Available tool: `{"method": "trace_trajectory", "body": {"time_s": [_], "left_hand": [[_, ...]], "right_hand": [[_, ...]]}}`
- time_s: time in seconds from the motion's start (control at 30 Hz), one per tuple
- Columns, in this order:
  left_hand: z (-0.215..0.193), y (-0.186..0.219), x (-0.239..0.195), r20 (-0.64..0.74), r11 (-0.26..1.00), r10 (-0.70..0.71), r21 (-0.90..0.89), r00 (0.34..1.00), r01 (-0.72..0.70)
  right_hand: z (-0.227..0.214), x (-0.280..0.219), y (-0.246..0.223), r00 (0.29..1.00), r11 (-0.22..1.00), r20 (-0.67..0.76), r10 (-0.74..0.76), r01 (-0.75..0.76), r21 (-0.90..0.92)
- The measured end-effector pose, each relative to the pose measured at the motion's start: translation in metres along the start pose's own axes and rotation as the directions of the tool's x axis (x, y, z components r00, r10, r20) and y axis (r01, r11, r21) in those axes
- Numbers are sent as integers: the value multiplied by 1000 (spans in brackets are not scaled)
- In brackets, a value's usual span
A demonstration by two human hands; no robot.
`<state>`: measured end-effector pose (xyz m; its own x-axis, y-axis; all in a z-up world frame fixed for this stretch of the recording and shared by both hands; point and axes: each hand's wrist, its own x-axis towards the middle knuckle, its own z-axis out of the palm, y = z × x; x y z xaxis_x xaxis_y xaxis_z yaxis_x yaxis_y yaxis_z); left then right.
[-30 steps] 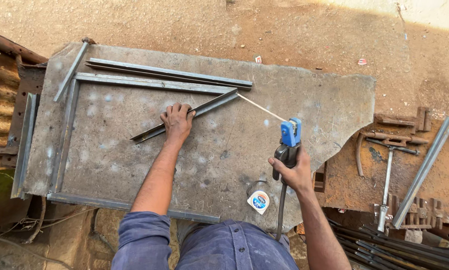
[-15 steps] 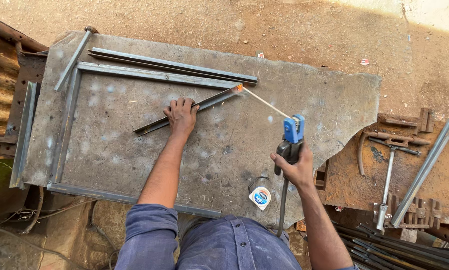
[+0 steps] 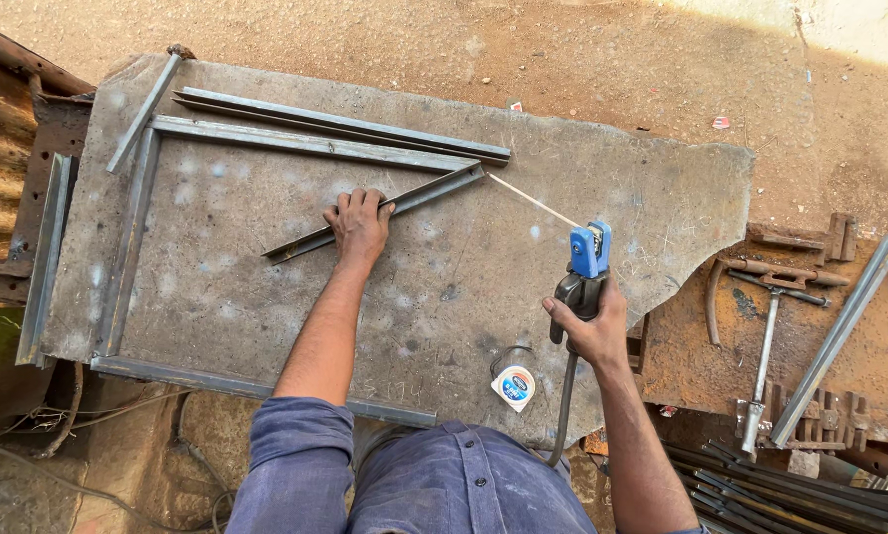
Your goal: The person aligns metal bars on a concrete surface to form a rectangular frame, then performs spot welds at the corners using a welding torch to join the pieces together.
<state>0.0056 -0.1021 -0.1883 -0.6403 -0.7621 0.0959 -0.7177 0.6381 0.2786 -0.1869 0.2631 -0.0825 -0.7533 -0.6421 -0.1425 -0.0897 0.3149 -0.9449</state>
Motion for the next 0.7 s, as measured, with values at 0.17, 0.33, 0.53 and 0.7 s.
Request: {"method": "trace_trajectory", "body": {"time_s": [0.17,0.33,0.53,0.7], "left_hand": [[-1,0,0,4,1000,7,5,1000,-7],[0,0,0,-7,1000,14,6,1000,-14],[5,-2,1,21,1000,-7,12,1000,7],[6,-3,1,36,1000,-20,13,999,20]], "right_hand": [[-1,0,2,1000,1000,2,-7,7,-1],[0,0,5,1000,1000,3,15,-15,-4],[1,2,7,1000,1000,7,16,-16,-6],[1,1,7,1000,1000,10,8,-8,20]]}}
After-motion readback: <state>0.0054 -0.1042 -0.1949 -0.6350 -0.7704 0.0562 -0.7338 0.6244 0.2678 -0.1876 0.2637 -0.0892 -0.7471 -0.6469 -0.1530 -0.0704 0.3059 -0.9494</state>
